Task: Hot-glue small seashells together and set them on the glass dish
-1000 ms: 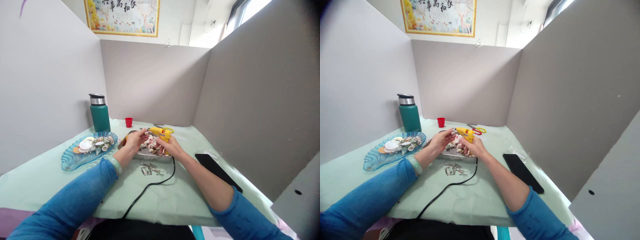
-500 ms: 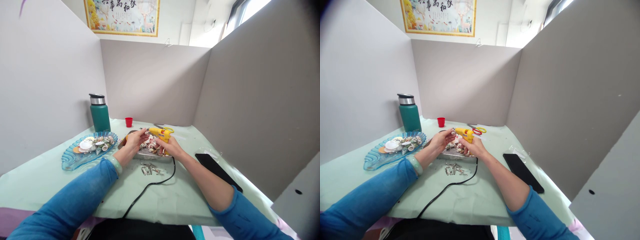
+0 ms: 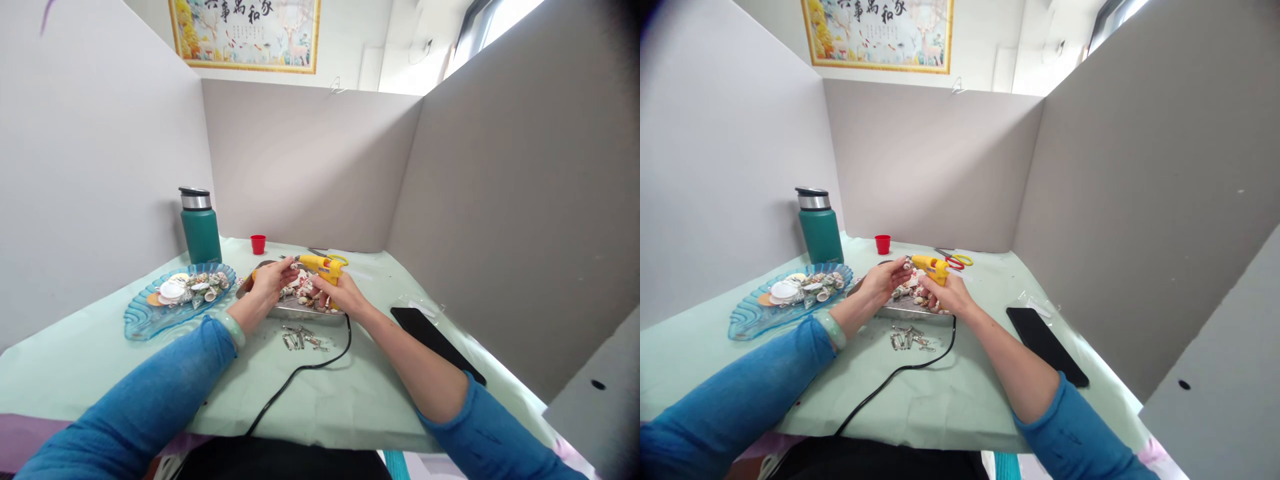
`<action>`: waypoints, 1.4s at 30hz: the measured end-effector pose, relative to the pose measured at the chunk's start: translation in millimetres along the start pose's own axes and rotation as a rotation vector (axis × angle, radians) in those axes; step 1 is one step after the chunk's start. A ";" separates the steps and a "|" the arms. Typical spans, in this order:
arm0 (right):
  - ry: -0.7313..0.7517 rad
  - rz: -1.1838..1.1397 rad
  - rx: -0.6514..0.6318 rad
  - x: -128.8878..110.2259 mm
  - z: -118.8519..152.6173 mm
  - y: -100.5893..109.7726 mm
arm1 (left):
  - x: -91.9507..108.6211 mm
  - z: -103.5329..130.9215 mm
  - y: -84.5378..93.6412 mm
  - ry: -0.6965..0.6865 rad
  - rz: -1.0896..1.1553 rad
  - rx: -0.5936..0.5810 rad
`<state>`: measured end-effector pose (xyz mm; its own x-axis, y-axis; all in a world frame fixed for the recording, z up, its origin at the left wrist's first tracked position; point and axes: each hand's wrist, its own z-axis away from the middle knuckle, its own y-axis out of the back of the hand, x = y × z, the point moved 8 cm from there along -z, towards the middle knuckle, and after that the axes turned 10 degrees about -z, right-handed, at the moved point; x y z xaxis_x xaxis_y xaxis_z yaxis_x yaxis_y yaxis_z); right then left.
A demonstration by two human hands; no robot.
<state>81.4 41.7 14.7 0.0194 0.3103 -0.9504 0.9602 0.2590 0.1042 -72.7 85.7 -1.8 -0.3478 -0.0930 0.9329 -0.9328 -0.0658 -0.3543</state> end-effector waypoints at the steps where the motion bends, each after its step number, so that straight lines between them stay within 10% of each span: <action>1: -0.002 -0.008 0.000 -0.1 0.1 -0.1 | 0.1 -0.2 0.0 0.000 -0.001 0.000; 42: -0.013 -0.003 -0.008 -0.2 1.4 -3.3 | -0.1 -0.9 1.8 -0.028 -0.022 -0.002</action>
<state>78.6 39.4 14.1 0.0202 0.2974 -0.9546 0.9579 0.2677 0.1036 -74.5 86.5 -2.5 -0.3248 -0.1194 0.9382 -0.9402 -0.0665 -0.3339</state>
